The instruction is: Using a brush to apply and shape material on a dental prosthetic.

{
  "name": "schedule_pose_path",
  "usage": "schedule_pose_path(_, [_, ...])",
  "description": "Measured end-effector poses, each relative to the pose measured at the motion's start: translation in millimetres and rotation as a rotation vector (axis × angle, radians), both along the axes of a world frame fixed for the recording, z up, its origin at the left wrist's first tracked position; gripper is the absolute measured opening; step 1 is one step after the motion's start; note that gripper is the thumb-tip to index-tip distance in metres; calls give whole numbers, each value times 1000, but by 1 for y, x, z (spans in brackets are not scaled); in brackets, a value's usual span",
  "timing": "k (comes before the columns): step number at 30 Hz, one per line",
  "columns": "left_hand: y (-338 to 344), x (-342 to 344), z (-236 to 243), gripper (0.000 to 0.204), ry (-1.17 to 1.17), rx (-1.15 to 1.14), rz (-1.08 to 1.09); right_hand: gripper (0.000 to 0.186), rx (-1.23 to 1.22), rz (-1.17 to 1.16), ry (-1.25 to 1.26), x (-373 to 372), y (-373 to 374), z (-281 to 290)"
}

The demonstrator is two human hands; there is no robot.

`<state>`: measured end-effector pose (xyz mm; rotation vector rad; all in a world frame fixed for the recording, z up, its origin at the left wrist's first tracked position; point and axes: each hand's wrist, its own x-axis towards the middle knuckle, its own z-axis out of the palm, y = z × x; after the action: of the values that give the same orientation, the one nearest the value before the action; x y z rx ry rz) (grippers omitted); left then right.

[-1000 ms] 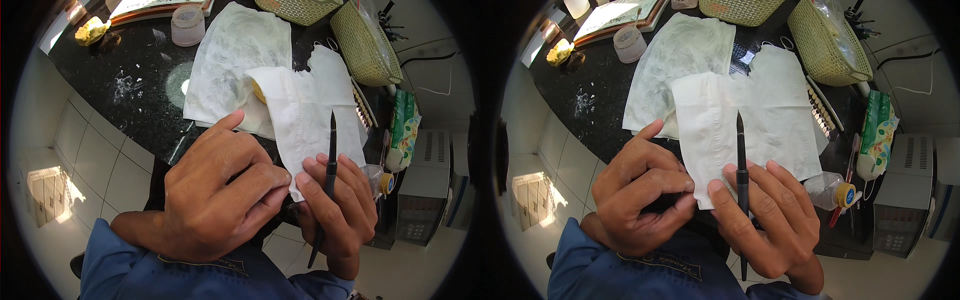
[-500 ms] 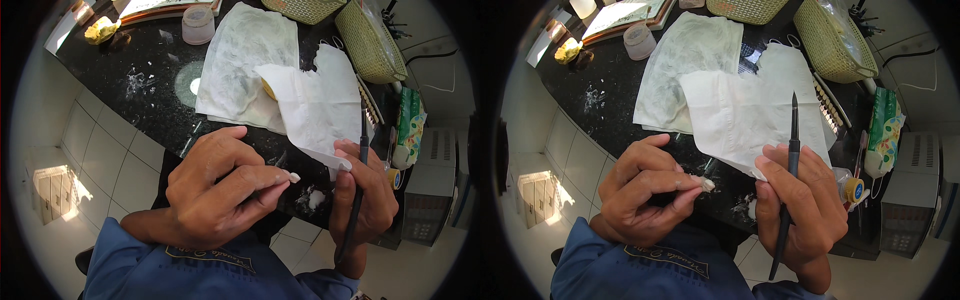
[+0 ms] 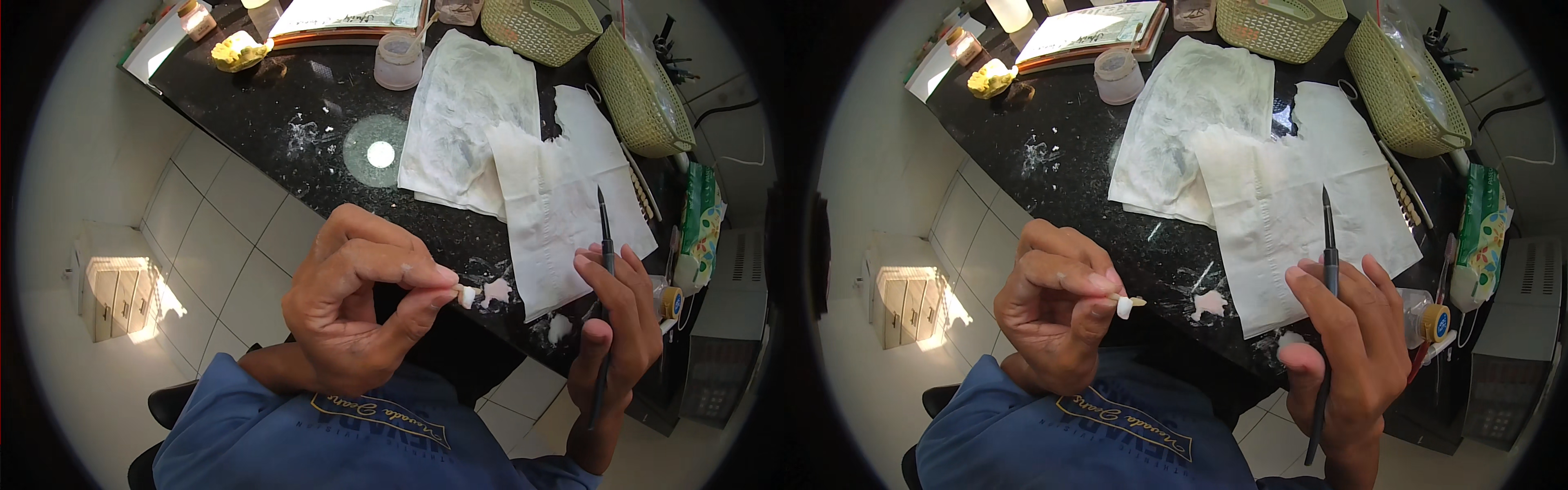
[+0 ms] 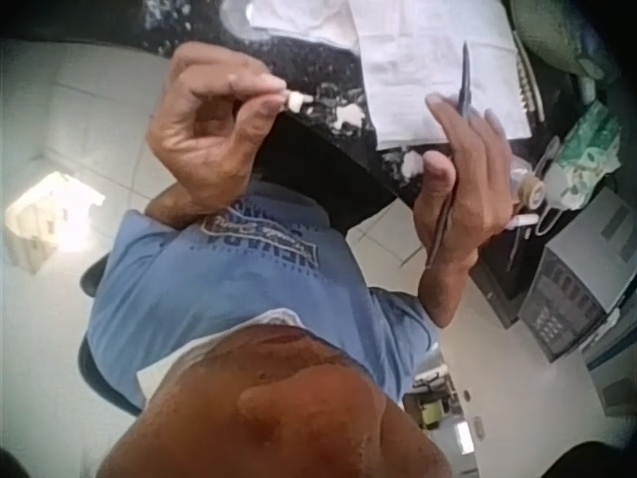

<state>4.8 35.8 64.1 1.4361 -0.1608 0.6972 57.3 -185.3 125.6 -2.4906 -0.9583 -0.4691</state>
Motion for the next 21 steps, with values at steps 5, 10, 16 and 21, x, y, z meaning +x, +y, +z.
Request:
schedule_pose_path(5, [1, 0, -6, 18, -89, 128, 85, 36, 170, -72, 14, -19, 1, -2])
schedule_pose_path(10, [-7, 4, -16, 19, -226, 210, 230, 28, 153, 44, 85, -15, 2, -10])
schedule_pose_path(16, [-11, -3, -11, 19, -127, -35, 24, 22, 574, 96, 245, -24, 20, -11])
schedule_pose_path(21, [-11, -8, -3, 18, -87, -26, -52, 33, 812, 243, 383, -21, 38, -18])
